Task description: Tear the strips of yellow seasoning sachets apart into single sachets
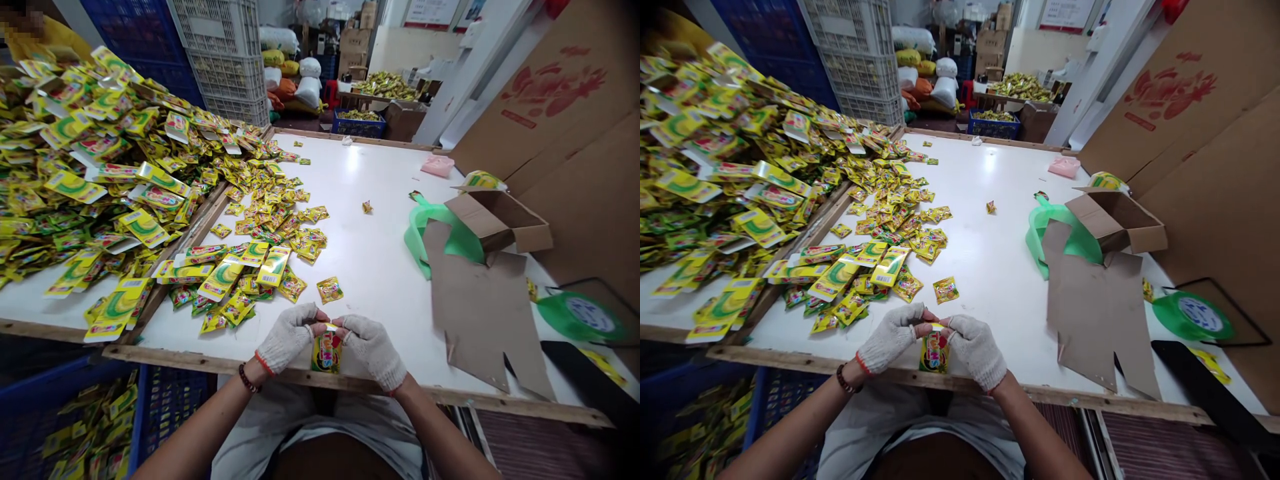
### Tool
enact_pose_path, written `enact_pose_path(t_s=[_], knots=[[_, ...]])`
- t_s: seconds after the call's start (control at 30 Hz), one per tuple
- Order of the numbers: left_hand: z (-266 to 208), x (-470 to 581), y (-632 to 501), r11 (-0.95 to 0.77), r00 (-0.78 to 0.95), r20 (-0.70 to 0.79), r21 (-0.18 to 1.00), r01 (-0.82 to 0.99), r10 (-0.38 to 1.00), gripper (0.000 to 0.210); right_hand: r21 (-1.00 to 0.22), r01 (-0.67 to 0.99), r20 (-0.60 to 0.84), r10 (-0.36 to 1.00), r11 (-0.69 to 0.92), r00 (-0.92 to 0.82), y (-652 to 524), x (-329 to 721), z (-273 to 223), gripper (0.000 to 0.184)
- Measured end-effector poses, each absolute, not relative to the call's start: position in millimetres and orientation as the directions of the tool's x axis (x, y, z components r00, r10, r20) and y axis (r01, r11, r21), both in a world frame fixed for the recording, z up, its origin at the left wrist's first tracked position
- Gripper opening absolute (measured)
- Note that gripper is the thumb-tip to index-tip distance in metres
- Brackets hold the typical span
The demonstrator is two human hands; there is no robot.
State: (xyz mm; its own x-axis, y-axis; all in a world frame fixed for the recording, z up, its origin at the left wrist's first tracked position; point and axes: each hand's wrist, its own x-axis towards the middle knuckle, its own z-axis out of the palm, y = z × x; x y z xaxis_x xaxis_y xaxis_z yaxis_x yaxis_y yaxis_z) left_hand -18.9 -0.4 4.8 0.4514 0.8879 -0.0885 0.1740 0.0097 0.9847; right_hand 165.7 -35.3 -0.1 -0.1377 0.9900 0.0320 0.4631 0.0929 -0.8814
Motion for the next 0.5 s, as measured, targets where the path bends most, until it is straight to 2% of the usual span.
enact_pose_path(t_s=[0.17, 0.23, 0.3, 0.37, 0.5], knots=[[4.4, -19.1, 7.0, 0.062, 0.475, -0.152, 0.978, 0.199, 0.867, 0.023, -0.914, 0.404, -0.112, 0.98, -0.037, -0.162, -24.5, 165.3, 8.0, 0.023], [9.3, -20.8, 5.5, 0.052, 0.483, -0.151, 0.976, 0.212, 0.862, 0.024, -0.921, 0.387, -0.128, 0.975, -0.049, -0.179, -23.2, 167.7, 8.8, 0.022], [13.4, -23.5, 0.4, 0.028, 0.499, -0.128, 0.979, 0.203, 0.857, 0.024, -0.924, 0.381, -0.077, 0.975, 0.008, -0.208, -25.5, 171.0, 7.5, 0.021], [14.0, -26.3, -7.7, -0.005, 0.507, -0.085, 0.985, 0.174, 0.857, 0.023, -0.928, 0.349, 0.034, 0.965, 0.126, -0.259, -31.5, 174.2, 4.0, 0.021], [1.5, -27.0, -26.0, -0.194, 0.503, 0.095, 0.97, 0.148, 0.859, 0.017, -0.884, 0.34, 0.211, 0.923, 0.32, -0.32, -47.8, 176.7, -8.1, 0.027]])
